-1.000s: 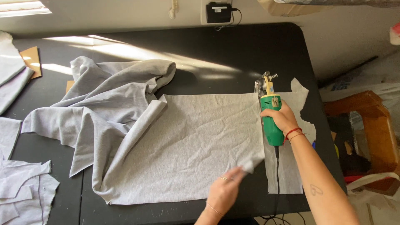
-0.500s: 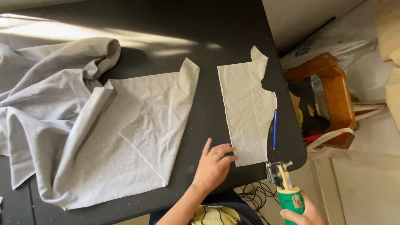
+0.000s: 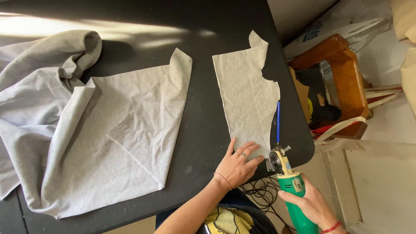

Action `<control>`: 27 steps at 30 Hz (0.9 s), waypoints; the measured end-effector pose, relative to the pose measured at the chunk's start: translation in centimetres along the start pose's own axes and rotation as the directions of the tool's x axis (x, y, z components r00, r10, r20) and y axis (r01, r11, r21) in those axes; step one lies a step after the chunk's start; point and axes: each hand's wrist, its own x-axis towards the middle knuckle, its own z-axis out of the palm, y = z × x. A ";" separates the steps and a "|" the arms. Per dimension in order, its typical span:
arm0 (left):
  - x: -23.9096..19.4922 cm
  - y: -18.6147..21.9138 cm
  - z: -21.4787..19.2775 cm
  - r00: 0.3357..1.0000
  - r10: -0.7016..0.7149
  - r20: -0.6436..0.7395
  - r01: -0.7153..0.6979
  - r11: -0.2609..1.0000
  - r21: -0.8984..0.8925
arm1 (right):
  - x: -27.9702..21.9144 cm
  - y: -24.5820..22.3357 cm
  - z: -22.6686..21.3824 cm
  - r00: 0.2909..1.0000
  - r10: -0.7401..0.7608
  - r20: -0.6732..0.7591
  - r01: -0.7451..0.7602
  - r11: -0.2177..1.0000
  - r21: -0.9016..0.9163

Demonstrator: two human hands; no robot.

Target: Marking and cutting fabric pieces using templates and an electric rotary cutter

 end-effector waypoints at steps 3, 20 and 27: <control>0.0 -0.1 0.0 1.000 -0.003 0.005 0.003 1.000 -0.012 | 0.2 -0.1 0.0 1.000 -0.013 -0.013 0.013 1.000 -0.017; -0.4 -1.5 2.0 0.995 -0.004 -0.097 0.001 1.000 -0.028 | 1.8 -2.8 -0.5 0.988 -0.138 -0.070 0.134 0.989 -0.055; 0.7 -3.2 3.2 0.969 -0.019 -0.246 0.018 1.000 -0.003 | 1.7 -3.6 -0.7 0.991 -0.132 -0.039 0.132 0.991 0.001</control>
